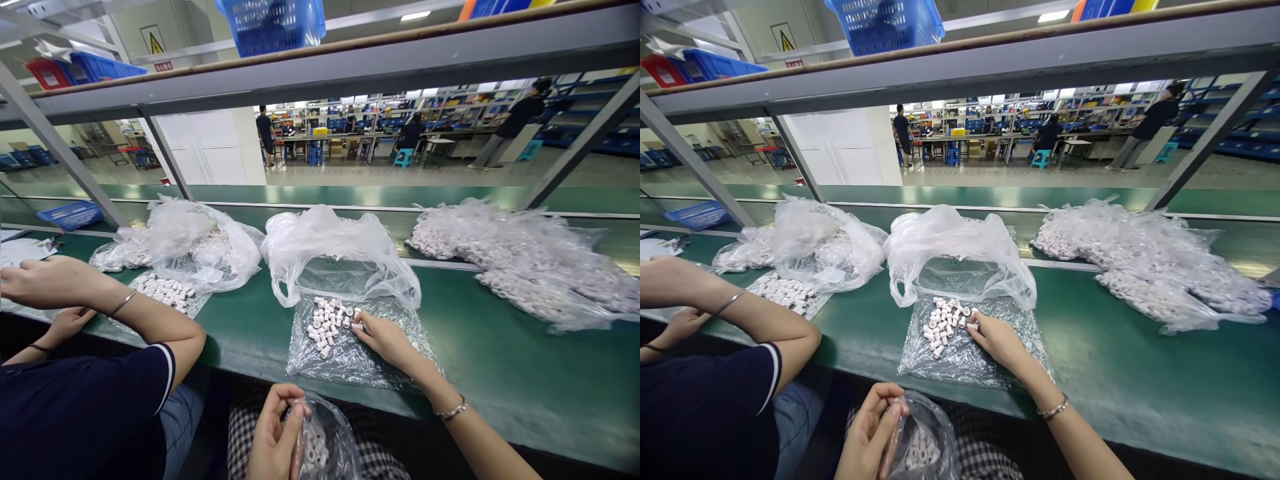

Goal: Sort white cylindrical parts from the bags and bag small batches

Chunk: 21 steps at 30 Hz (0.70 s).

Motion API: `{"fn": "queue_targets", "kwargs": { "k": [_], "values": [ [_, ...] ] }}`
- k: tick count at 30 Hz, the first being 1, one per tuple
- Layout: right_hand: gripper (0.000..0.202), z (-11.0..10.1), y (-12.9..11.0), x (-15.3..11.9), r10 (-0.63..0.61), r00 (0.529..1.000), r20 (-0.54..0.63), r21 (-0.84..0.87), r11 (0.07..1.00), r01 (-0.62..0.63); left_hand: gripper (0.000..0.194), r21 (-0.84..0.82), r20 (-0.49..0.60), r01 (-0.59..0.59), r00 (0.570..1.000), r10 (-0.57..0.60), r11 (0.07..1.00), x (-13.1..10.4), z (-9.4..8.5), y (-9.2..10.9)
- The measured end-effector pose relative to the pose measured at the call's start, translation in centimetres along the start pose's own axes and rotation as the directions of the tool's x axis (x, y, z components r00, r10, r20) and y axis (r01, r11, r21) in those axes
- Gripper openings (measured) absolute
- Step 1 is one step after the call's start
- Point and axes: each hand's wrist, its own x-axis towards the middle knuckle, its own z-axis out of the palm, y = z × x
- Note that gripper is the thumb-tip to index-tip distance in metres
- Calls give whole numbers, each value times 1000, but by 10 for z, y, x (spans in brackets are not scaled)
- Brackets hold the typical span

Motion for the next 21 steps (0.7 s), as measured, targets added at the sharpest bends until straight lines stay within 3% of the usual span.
{"fn": "queue_targets", "kwargs": {
  "k": [3,5,7,8,10,12,13,16,18,21],
  "values": [
    [47,-10,1,-3,114,990,82,359,923,-136,48,-16,2,7,1000,-7,1000,2,0,-2],
    [51,-18,3,-3,142,977,158,657,724,-212,48,-27,-2,9,1000,-9,1000,3,0,-3],
    [54,-24,4,0,137,973,187,792,564,-232,47,-30,-5,13,1000,-13,999,3,1,-3],
    [55,-25,5,2,139,976,168,797,564,-218,47,-29,-6,15,1000,-15,999,3,1,-3],
    [55,-23,7,8,157,985,72,672,722,-164,47,-31,-5,19,1000,-20,999,3,2,-2],
    [52,-17,8,15,146,988,-58,389,915,-112,49,-37,-7,22,1000,-22,999,3,2,-2],
    [50,-14,9,17,118,987,-105,239,967,-90,49,-37,-7,23,1000,-23,999,3,1,-2],
    [46,-7,10,21,69,993,-91,-16,997,-71,49,-16,-1,20,1000,-20,1000,3,0,-1],
    [43,-8,9,20,88,995,-52,30,996,-87,48,-5,6,14,1000,-14,1000,2,-1,-2],
    [47,-17,5,15,136,988,76,412,898,-156,49,-18,11,11,1000,-11,1000,2,-1,-2]
  ]
}}
